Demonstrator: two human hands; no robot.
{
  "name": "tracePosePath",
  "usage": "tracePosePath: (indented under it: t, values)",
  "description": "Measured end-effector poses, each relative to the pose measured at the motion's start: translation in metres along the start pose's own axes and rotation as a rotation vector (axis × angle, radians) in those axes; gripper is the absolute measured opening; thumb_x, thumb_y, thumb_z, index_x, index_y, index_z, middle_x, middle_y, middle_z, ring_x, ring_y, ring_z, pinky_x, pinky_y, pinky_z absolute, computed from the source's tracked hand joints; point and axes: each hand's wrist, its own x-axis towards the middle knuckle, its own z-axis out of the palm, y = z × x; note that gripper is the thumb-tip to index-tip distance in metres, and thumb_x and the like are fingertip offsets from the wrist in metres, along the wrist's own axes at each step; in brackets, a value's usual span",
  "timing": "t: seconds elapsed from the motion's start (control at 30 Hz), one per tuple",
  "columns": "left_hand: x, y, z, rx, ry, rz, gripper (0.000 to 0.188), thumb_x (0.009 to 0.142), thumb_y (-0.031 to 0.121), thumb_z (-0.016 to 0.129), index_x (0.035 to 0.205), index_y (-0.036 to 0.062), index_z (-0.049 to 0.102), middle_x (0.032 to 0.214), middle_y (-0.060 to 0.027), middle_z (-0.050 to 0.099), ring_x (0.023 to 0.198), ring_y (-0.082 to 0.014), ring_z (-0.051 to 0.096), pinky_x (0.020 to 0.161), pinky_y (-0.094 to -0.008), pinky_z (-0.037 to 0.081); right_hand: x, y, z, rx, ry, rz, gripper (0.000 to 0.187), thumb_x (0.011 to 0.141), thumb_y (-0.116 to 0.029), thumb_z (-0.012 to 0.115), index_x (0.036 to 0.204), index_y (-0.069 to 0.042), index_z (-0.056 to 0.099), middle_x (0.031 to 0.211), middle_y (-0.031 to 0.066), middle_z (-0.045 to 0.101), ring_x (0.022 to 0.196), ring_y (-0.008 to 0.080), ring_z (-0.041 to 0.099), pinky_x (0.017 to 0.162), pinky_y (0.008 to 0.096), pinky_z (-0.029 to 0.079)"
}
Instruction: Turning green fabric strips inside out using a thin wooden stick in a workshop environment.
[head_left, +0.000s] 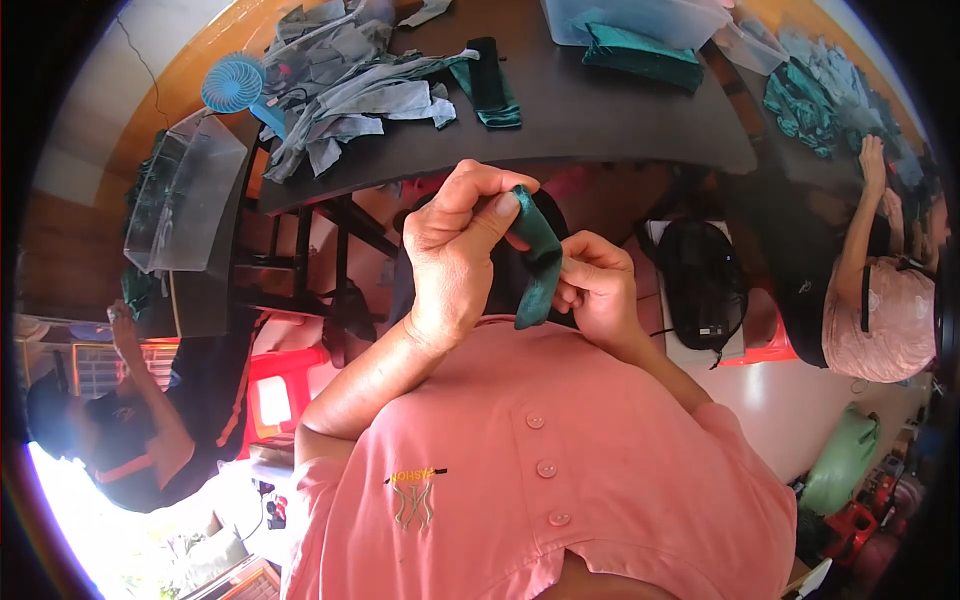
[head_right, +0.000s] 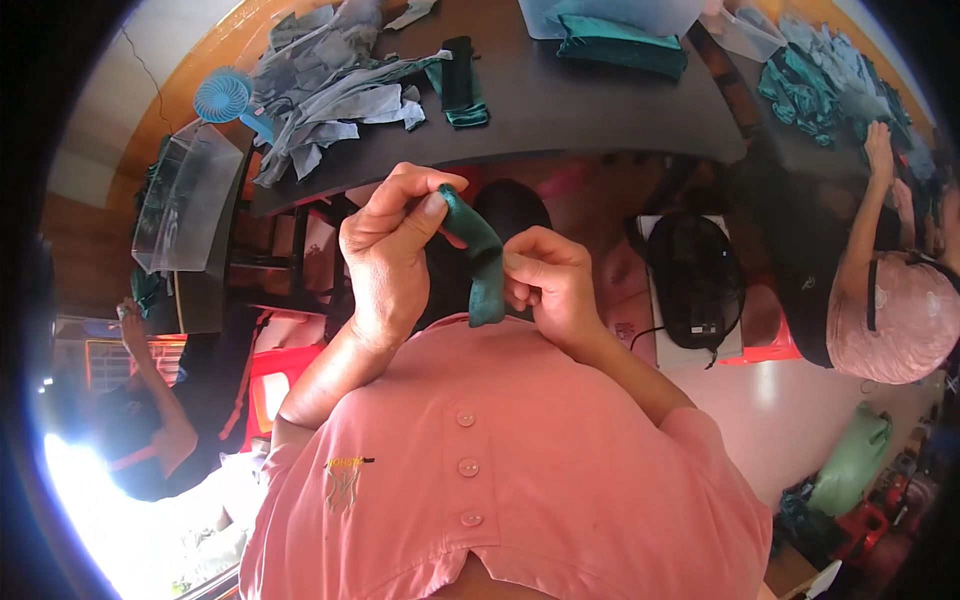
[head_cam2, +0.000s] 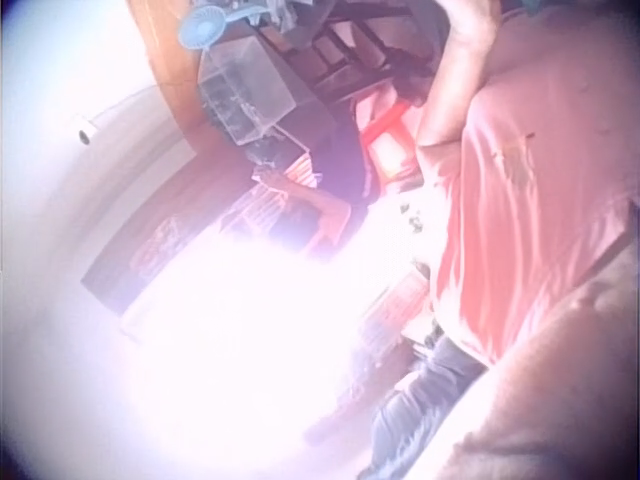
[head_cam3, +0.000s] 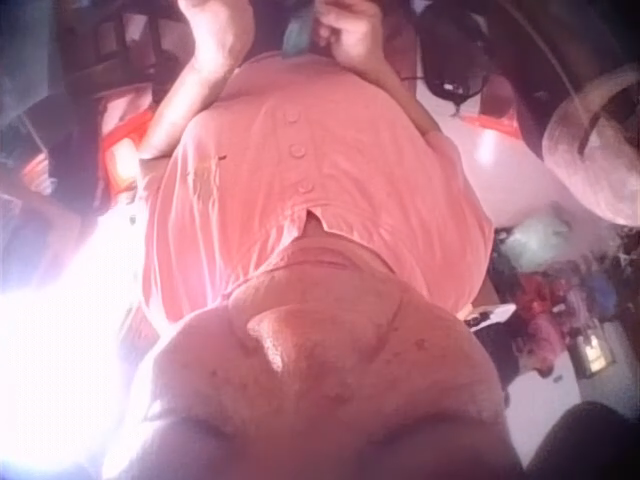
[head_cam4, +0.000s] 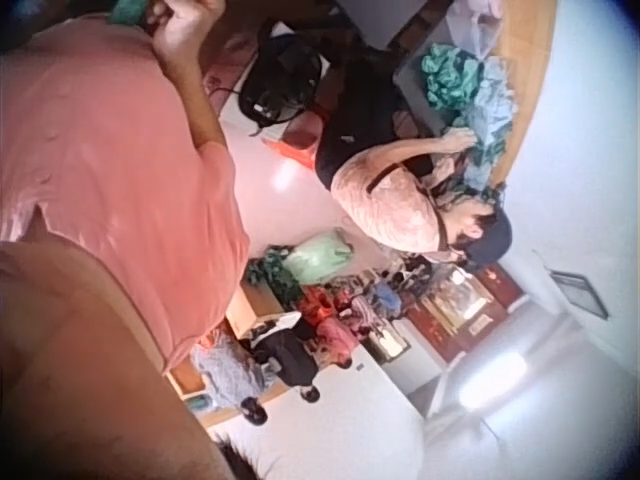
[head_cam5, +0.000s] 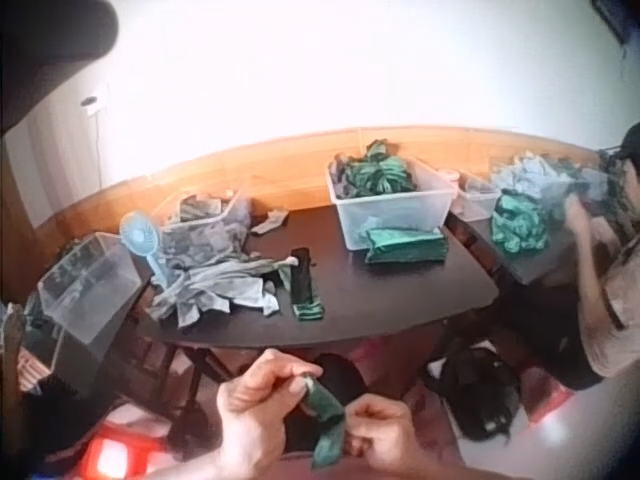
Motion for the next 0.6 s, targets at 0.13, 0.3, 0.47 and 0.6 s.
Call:
tracePosePath:
  t: [0.13,0.3,0.47,0.6]
  values:
    - [0.007,-0.009,-0.024,-0.065,-0.008,-0.016,0.017,0.091,-0.007,0.054,0.101,-0.0031,0.067,0.093,-0.0025,0.059,0.075,-0.0079,0.056,0.068,-0.0204,0.047,0.007,0.001,0.015,-0.225,0.101,-0.100,0.009,0.087,-0.008,0.063,0.084,0.000,0.062,0.063,0.0023,0.054,0.050,0.0081,0.044,0.047,0.0221,0.033]
    - [0.015,-0.018,-0.062,-0.118,-0.070,-0.064,0.016,0.093,-0.002,0.054,0.103,-0.0035,0.067,0.097,-0.0048,0.059,0.080,-0.0106,0.058,0.073,-0.0221,0.047,0.019,0.015,0.034,-0.268,0.129,-0.064,0.009,0.088,-0.007,0.063,0.085,0.001,0.062,0.063,0.0015,0.053,0.051,0.0076,0.043,0.047,0.0222,0.033]
    - [0.023,-0.031,-0.091,-0.159,-0.089,-0.085,0.018,0.093,-0.006,0.052,0.103,-0.0024,0.066,0.098,-0.0051,0.059,0.080,-0.0102,0.058,0.070,-0.0213,0.049,0.032,0.035,0.048,-0.231,0.128,-0.045,0.008,0.090,-0.005,0.061,0.089,0.003,0.062,0.063,0.0013,0.051,0.052,0.0069,0.039,0.048,0.0229,0.032]
    - [0.039,-0.044,-0.104,-0.264,-0.153,-0.099,0.019,0.092,-0.009,0.050,0.102,-0.0021,0.065,0.100,-0.0060,0.059,0.082,-0.0092,0.058,0.069,-0.0212,0.051,0.043,0.039,0.053,-0.235,0.186,-0.041,0.010,0.090,-0.004,0.060,0.092,0.005,0.062,0.064,0.0018,0.051,0.052,0.0069,0.038,0.048,0.0242,0.032]
